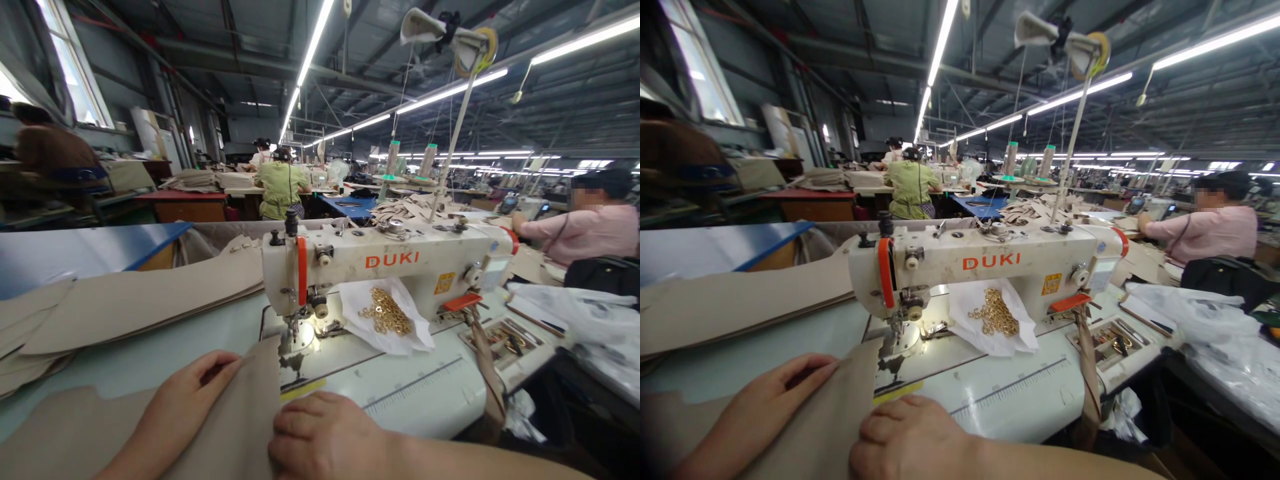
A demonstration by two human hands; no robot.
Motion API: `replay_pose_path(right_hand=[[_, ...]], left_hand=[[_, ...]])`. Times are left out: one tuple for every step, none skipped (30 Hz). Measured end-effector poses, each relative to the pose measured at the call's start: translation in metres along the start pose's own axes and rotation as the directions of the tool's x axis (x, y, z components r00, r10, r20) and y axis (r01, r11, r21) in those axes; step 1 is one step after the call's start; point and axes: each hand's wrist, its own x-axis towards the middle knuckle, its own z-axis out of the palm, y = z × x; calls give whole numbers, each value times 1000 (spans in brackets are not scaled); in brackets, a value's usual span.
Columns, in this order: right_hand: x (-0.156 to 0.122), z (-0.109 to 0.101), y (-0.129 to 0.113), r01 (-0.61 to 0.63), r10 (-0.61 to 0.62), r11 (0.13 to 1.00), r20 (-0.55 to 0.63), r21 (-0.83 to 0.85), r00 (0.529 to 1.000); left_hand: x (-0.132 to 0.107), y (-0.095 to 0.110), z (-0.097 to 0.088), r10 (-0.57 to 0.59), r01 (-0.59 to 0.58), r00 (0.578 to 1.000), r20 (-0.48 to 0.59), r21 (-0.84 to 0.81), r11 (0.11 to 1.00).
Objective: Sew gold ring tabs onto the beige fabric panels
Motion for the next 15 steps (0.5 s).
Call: replay_pose_path(right_hand=[[-4, -9, 5, -32, 33, 999, -18, 21, 999], [-8, -18, 13, -99, 101, 994, -32, 37, 994], [-13, -28, 24, -189, 190, 981, -61, 35, 980], [-17, -38, 36, -280, 281, 960, -52, 23, 958], [-21, -47, 50, -389, 388, 921, -35, -13, 921], [-24, -54, 65, -500, 501, 863, -4, -76, 865], [-27, -59, 80, -598, 607, 787, 23, -152, 794], [-28, -62, 94, -639, 653, 747, 24, -184, 757], [-27, -62, 106, -659, 676, 725, 28, -201, 736], [-26, -61, 116, -669, 691, 710, 40, -220, 721], [-25, -59, 123, -669, 696, 707, 58, -231, 715], [-22, -56, 129, -665, 697, 707, 80, -242, 712], [-20, -51, 133, -659, 696, 709, 101, -250, 710], [-18, -47, 136, -653, 694, 713, 121, -256, 710], [-17, -43, 138, -646, 689, 718, 135, -259, 712]], left_hand=[[0, 0, 0, -10, 10, 1000, 0, 1, 1000], [0, 0, 0, -21, 21, 1000, 1, 1, 1000], [0, 0, 0, -30, 30, 1000, 4, 4, 1000], [0, 0, 0, -37, 37, 999, 6, 8, 999], [1, 0, 1, -41, 40, 999, 5, 15, 999], [1, 0, 2, -41, 41, 999, 8, 22, 999], [1, 1, 3, -38, 38, 999, 9, 26, 999], [1, 2, 4, -34, 34, 999, 9, 27, 999], [1, 3, 6, -29, 29, 1000, 10, 28, 999], [0, 4, 8, -25, 24, 1000, 11, 30, 999], [0, 5, 9, -21, 21, 1000, 12, 32, 999], [0, 5, 11, -19, 19, 1000, 11, 34, 999], [-1, 6, 12, -19, 18, 1000, 11, 38, 999], [-1, 6, 12, -18, 18, 1000, 13, 39, 999], [-1, 6, 13, -18, 17, 1000, 12, 37, 999]])
